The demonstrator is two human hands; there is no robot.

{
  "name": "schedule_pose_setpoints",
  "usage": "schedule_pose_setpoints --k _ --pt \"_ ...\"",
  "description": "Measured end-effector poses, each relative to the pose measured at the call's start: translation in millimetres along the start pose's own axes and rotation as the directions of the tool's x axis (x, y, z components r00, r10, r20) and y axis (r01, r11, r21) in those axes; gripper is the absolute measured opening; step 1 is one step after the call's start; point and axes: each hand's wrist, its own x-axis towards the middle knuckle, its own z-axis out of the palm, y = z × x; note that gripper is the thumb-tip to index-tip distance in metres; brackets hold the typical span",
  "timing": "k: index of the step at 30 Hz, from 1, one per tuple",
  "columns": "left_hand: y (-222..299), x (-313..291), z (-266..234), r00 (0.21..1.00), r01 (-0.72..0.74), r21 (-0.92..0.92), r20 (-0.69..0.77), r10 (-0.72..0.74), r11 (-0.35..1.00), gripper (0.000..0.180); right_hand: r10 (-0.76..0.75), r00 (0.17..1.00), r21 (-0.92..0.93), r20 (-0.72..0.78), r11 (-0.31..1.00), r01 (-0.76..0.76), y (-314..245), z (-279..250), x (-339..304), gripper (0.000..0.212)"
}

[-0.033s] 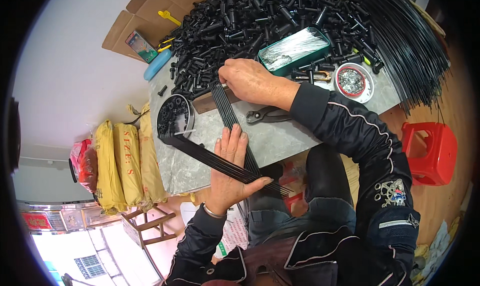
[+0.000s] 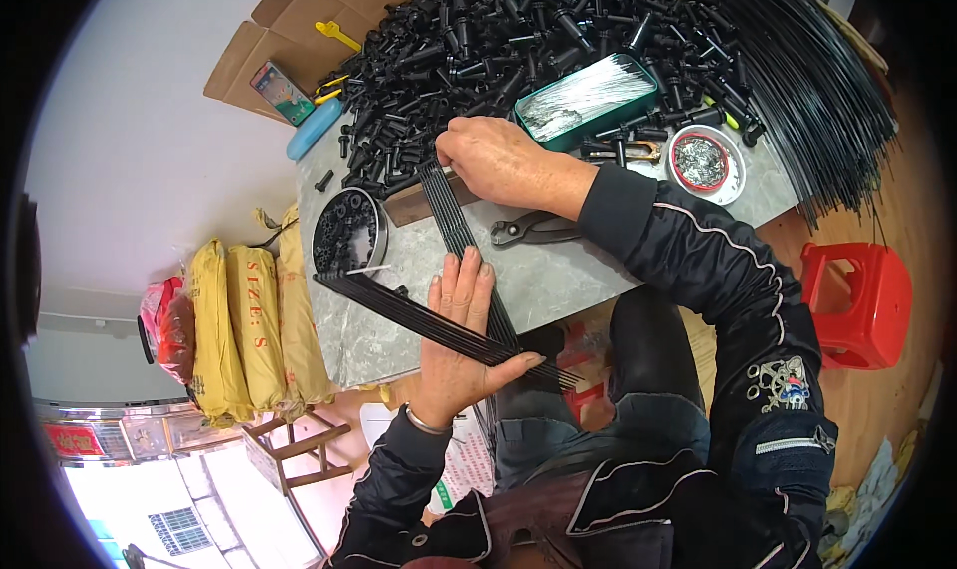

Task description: Assembling and trimming bundles of black rods or wires at a workstation.

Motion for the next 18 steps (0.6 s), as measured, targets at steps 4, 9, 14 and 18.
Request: schedule_pose_setpoints --k 4,9,14,18 --pt "-2 0 2 1.000 -0.006 0.001 -0.011 0.006 1.000 0.104 -0.002 1.000 -0.018 -0.001 1.000 0.002 0 3 1 0.007" --pt "2 2 0 1.000 -0.005 -0.033 0.000 0.005 0.999 0.101 -0.060 0.998 -0.040 -0.033 0.998 0.058 4 1 0 0.006" --pt "-2 0 0 1.000 -0.003 -0.055 -0.010 0.003 0.998 0.101 -0.059 0.998 -0.003 0.012 0.998 0.059 3 -1 5 0.006" --pt "0 0 2 0.999 -0.019 -0.033 -0.031 0.018 0.999 0.100 -0.064 0.998 -0.007 -0.002 0.998 0.064 4 -3 3 0.006"
